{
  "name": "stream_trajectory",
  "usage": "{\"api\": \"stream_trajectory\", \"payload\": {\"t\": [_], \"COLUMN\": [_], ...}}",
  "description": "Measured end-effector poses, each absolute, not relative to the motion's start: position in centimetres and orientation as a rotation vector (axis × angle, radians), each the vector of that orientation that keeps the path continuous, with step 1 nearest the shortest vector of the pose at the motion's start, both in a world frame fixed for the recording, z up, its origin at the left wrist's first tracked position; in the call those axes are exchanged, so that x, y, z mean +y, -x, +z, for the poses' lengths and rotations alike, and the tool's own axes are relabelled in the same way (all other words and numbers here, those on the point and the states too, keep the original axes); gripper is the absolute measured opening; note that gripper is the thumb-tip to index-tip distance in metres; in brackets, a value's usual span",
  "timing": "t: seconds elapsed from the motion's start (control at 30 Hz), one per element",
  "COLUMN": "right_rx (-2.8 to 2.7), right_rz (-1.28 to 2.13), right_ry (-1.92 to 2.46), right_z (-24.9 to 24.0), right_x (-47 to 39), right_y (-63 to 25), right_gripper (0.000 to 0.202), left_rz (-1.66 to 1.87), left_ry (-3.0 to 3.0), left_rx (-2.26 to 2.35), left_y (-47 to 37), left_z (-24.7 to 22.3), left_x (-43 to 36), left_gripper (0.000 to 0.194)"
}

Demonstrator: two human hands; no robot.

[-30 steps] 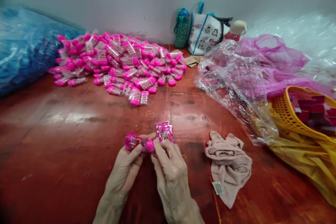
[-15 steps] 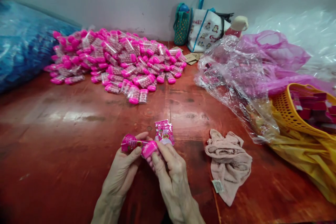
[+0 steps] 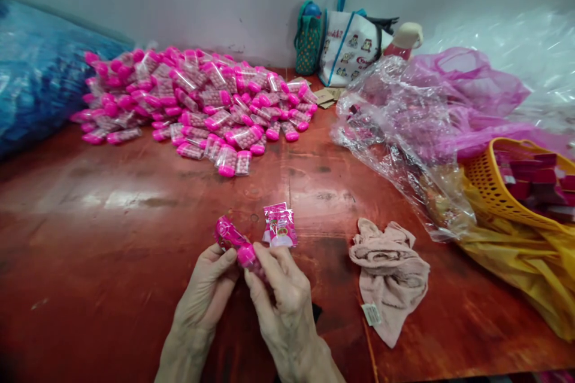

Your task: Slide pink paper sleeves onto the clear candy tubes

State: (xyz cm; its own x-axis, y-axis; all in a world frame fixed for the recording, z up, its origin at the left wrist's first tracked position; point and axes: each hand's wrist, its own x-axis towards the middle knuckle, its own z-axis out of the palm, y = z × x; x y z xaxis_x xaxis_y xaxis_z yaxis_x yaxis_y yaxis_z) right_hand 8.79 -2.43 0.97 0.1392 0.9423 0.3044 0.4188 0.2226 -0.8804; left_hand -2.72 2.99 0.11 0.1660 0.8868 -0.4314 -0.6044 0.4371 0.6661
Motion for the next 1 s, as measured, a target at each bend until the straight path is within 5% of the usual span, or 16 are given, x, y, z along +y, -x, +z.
{"api": "stream_trajectory", "payload": {"t": [0.2, 0.57, 1.0], "right_rx": [-1.224, -1.033, -1.235], "right_rz": [0.885, 1.116, 0.760], "right_ry": [1.423, 1.341, 1.321], "right_z": [1.2, 1.9, 1.2], "right_x": [-2.1, -1.9, -2.7], "right_y": [-8.8, -8.8, -8.0], "right_gripper": [0.019, 0.015, 0.025], "left_rz": [1.120, 1.170, 1.189], "left_ry": [-0.394, -0.346, -0.527], "left_rx": [0.948, 0.890, 0.876], "left_y": [2.5, 2.4, 2.5], "left_z": [0.4, 0.6, 1.0], "left_x": [2.9, 2.7, 2.4], "left_gripper": [0.027, 0.039, 0.037]}}
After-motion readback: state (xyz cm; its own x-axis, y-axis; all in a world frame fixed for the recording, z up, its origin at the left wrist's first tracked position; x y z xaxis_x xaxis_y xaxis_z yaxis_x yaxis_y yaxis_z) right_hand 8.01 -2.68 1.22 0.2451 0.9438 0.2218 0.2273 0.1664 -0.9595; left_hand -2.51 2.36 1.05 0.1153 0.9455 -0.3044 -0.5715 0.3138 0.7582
